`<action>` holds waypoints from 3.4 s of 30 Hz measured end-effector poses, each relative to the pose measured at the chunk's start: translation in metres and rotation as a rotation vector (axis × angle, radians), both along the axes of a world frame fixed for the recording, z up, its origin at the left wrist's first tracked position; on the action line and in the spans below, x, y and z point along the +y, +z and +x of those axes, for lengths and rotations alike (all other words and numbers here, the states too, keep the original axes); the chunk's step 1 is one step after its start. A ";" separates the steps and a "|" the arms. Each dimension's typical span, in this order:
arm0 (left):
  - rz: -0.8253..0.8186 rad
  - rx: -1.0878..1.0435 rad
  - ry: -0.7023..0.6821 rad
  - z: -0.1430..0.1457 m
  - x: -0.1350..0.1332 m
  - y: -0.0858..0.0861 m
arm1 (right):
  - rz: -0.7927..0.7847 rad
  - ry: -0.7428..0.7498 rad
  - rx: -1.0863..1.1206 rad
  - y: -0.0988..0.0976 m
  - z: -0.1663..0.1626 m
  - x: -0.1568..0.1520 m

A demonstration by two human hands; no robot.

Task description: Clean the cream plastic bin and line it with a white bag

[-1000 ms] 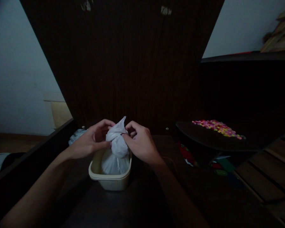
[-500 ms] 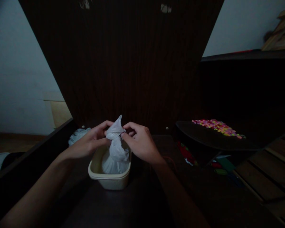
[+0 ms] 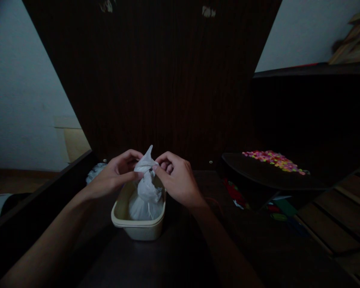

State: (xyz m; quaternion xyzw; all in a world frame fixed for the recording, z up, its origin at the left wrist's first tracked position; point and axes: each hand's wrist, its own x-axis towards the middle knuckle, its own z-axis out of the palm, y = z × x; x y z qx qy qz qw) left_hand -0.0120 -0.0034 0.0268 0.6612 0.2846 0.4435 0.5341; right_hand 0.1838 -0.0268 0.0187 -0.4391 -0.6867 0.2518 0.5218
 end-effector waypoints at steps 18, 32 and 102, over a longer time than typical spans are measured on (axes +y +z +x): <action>0.024 -0.007 0.086 0.001 0.005 -0.009 | -0.146 0.163 -0.083 0.000 -0.004 -0.010; 0.277 0.165 0.195 -0.006 0.015 -0.014 | -0.029 0.171 -0.159 0.000 0.000 -0.008; 0.442 0.465 -0.055 0.001 0.004 -0.008 | 0.476 -0.013 -0.215 -0.001 0.000 -0.003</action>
